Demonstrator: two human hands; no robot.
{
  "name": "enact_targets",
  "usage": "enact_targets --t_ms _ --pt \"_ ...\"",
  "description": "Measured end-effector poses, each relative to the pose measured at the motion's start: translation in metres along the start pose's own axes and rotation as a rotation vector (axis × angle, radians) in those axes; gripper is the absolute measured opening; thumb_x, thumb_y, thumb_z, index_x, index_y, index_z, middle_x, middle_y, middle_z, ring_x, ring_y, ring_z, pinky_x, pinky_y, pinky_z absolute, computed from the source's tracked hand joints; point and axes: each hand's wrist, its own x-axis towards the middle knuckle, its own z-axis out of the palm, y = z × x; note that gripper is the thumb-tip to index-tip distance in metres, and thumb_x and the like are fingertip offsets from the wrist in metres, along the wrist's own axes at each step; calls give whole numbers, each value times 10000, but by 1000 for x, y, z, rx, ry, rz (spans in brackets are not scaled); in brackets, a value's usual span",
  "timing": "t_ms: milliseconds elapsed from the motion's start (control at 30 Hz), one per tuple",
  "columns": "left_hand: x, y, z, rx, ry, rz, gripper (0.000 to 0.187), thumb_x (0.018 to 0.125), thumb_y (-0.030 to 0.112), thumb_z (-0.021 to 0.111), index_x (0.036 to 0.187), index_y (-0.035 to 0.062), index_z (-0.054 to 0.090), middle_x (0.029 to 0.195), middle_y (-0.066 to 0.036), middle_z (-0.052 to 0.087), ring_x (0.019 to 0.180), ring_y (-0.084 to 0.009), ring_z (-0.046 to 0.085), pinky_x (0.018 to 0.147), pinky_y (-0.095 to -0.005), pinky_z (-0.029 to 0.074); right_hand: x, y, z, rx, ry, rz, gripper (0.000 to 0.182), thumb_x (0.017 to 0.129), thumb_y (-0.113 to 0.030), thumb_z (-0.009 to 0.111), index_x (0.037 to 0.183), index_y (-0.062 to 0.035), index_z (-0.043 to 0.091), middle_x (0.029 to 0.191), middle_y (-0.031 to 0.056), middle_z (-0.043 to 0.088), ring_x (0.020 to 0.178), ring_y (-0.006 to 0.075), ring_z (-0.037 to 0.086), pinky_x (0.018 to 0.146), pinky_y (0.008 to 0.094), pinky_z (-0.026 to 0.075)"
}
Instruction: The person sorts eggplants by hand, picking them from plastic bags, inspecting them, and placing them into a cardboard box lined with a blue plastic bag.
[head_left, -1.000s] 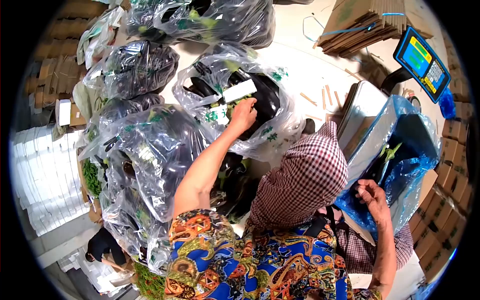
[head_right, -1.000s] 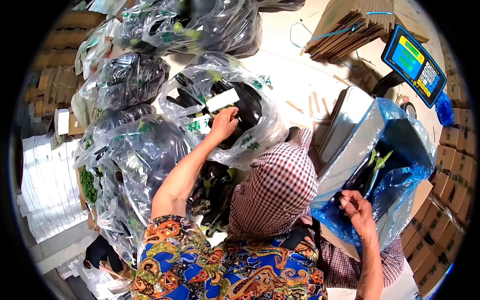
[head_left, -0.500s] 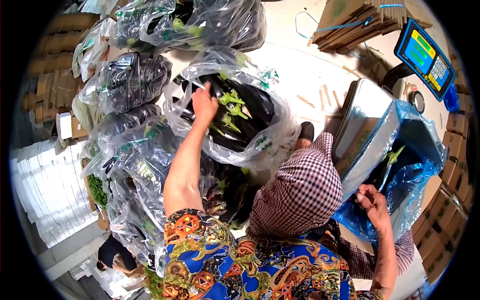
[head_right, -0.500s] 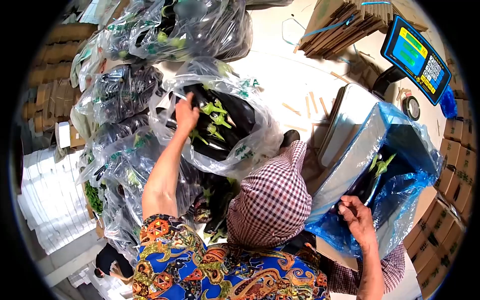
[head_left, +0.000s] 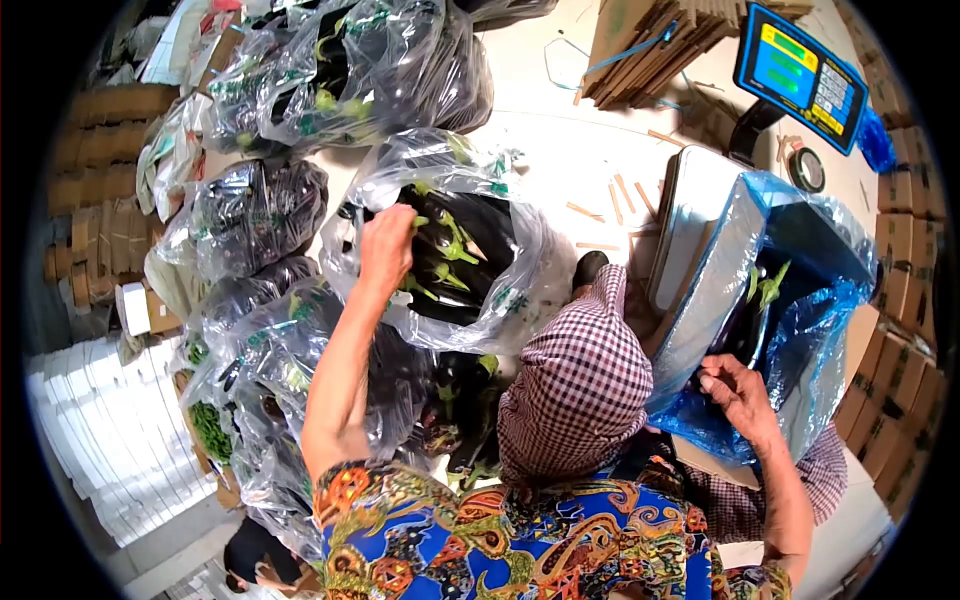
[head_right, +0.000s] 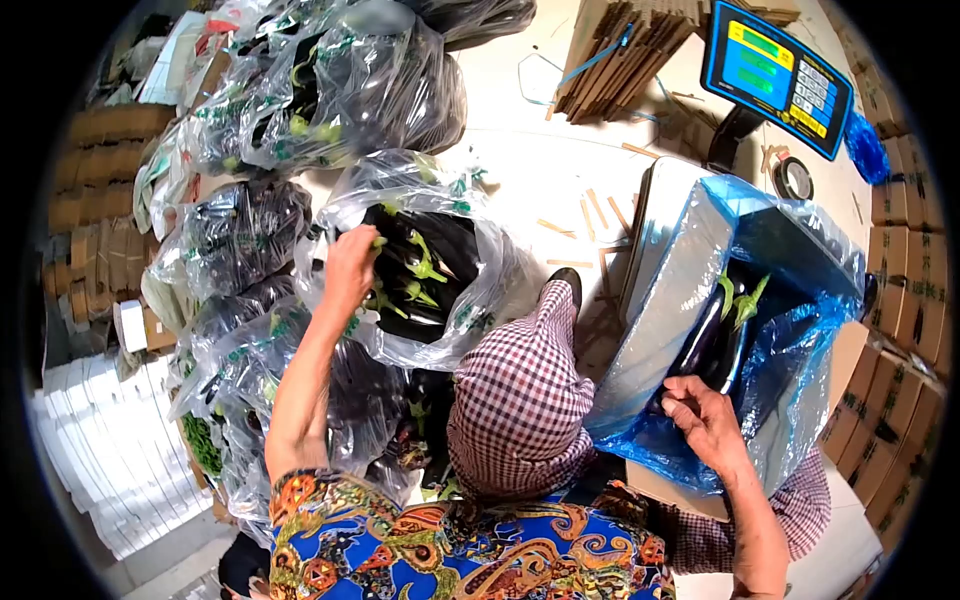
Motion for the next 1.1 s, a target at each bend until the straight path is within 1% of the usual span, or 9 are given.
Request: enact_targets --t_ms 167,233,500,567,633,700,833,1000,1100 --pt "4 26 -86 -1026 226 -833 210 933 111 588 1113 7 616 1119 -129 681 937 -223 663 775 -363 520 -2 -16 -2 -20 -17 -120 336 920 -185 631 1168 37 582 1028 142 685 914 194 652 829 313 507" --pt "5 45 -110 -1388 266 -809 245 940 116 587 1148 -14 592 1163 -177 658 999 -223 653 847 -331 531 -6 -26 -5 18 -1 -137 339 914 -192 633 1157 41 589 1001 132 691 902 178 647 820 309 507" --pt "62 192 -179 -1471 329 -311 331 944 105 586 1237 -25 499 1302 -239 556 1203 -323 562 1043 -433 447 -13 -48 -13 454 -110 -198 397 951 -255 630 1260 -11 583 1126 114 686 978 159 639 822 304 517" --pt "73 245 -176 -1283 326 -11 265 953 74 549 1198 -18 507 1268 -230 574 1188 -355 563 1029 -455 450 -22 -79 -12 573 -82 -256 457 971 -337 604 1293 -17 553 1157 107 669 1020 177 632 816 324 522" --pt "71 299 -170 -1077 247 355 217 931 37 547 1144 -6 546 1200 -220 603 1113 -372 594 994 -493 469 -20 -82 2 1161 -152 -451 514 979 -403 580 1318 -21 522 1183 108 657 1046 194 630 817 328 527" --pt "80 345 -169 -674 -260 809 252 795 25 652 1045 18 629 1186 -190 615 1083 -400 619 930 -472 503 -25 -101 -3 1456 -300 -486 563 975 -467 558 1313 -19 506 1166 116 659 1026 209 646 839 344 534" --pt "58 395 -129 -791 -51 1091 445 731 121 746 1156 60 627 1195 -154 616 1079 -309 616 972 -413 460 -24 -65 -15 1487 -157 -465 506 973 -404 557 1277 -4 496 1077 161 667 978 241 678 840 375 573" --pt "82 379 -141 -1334 -296 11 636 872 136 626 1427 -26 361 1383 -190 496 1259 -274 509 1050 -392 405 -39 -32 -25 1451 -350 -613 674 895 -511 582 1317 9 500 1108 222 666 928 275 694 809 374 575" --pt "116 382 -123 -1759 -479 -237 622 961 335 589 1438 8 360 1368 -180 512 1242 -263 528 1036 -401 415 -44 -33 -22 1470 -486 -609 705 874 -553 603 1307 -3 519 1094 223 668 890 277 699 780 366 579"
